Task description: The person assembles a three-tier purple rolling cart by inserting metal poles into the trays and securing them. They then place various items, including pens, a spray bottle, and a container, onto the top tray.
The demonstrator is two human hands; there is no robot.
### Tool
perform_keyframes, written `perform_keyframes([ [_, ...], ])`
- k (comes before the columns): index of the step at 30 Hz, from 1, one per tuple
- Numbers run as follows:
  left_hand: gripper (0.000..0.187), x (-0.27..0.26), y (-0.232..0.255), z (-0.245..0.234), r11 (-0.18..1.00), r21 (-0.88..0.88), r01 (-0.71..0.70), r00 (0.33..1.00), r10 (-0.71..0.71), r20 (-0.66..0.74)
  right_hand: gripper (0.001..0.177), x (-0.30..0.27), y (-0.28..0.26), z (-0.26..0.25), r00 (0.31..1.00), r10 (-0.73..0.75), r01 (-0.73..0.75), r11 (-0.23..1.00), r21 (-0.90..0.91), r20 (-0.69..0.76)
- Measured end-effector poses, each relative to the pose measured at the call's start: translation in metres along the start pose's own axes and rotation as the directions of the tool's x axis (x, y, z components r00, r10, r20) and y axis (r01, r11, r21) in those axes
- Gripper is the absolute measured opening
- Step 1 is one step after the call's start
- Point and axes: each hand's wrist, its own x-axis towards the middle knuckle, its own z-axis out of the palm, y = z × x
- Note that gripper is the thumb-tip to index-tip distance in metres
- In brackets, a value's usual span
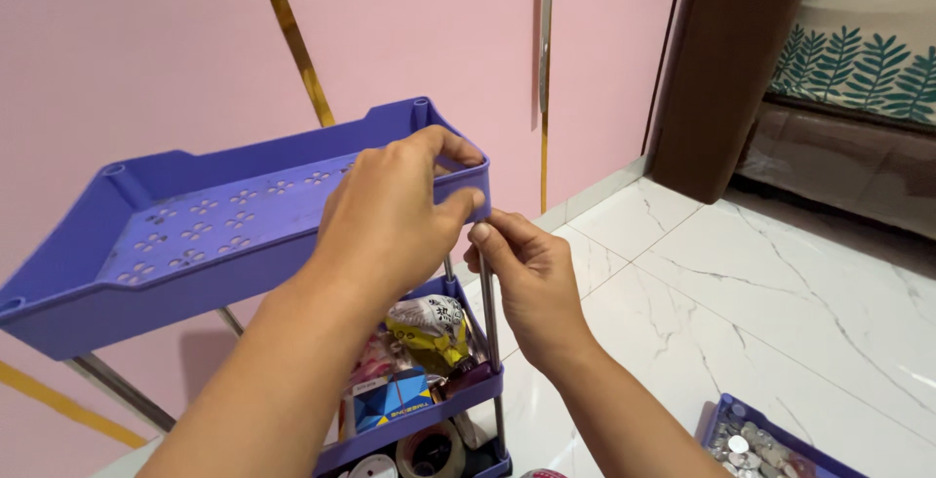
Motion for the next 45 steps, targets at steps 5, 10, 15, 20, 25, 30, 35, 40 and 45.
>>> perform_keyframes([
  [5, 0.056, 0.002, 0.005, 0.001, 0.987, 0.157, 0.013, 0.999, -0.021, 0.048, 0.025, -0.001, -0.005, -0.002, 0.998, 0.054, -0.052, 0.997, 0.049, -0.033],
  [10, 0.049, -0.008, 0.009, 0.005, 0.984, 0.179, -0.004, 0.999, -0.002, 0.033, 0.024, 0.000, -0.009, -0.010, 0.992, 0.127, -0.126, 0.987, 0.102, 0.000],
  [15, 0.050, -0.010, 0.012, 0.005, 0.980, 0.192, 0.044, 0.998, -0.053, 0.039, 0.037, 0.012, -0.025, -0.016, 0.989, 0.145, -0.149, 0.980, 0.133, 0.040],
  [20, 0.048, -0.013, -0.002, 0.018, 0.982, 0.179, -0.067, 0.996, 0.076, -0.044, 0.067, 0.044, -0.051, -0.035, 0.968, 0.125, -0.161, 0.974, 0.161, 0.217],
  [25, 0.044, -0.026, -0.010, 0.034, 0.809, 0.137, -0.572, 0.625, 0.538, -0.565, 0.069, 0.077, -0.061, -0.035, 0.904, 0.240, -0.236, 0.970, -0.055, 0.354],
  [30, 0.045, -0.056, -0.031, 0.071, 0.804, -0.531, -0.268, 0.947, 0.119, -0.298, 0.073, 0.095, -0.062, -0.023, 0.819, 0.350, -0.365, 0.929, -0.057, 0.455],
  [35, 0.068, -0.043, -0.051, 0.101, 0.269, -0.923, 0.276, 0.938, -0.284, 0.198, 0.077, 0.086, -0.061, -0.016, 0.831, 0.336, -0.359, 0.933, -0.033, 0.444],
  [40, 0.064, -0.035, -0.036, 0.105, 0.003, -0.971, 0.241, 0.921, -0.316, 0.228, 0.079, 0.077, -0.065, -0.026, 0.840, 0.350, -0.362, 0.931, -0.053, 0.415],
  [45, 0.057, -0.035, -0.037, 0.098, -0.193, -0.943, 0.270, 0.899, -0.300, 0.319, 0.076, 0.068, -0.066, -0.025, 0.853, 0.407, -0.400, 0.912, -0.090, 0.327],
])
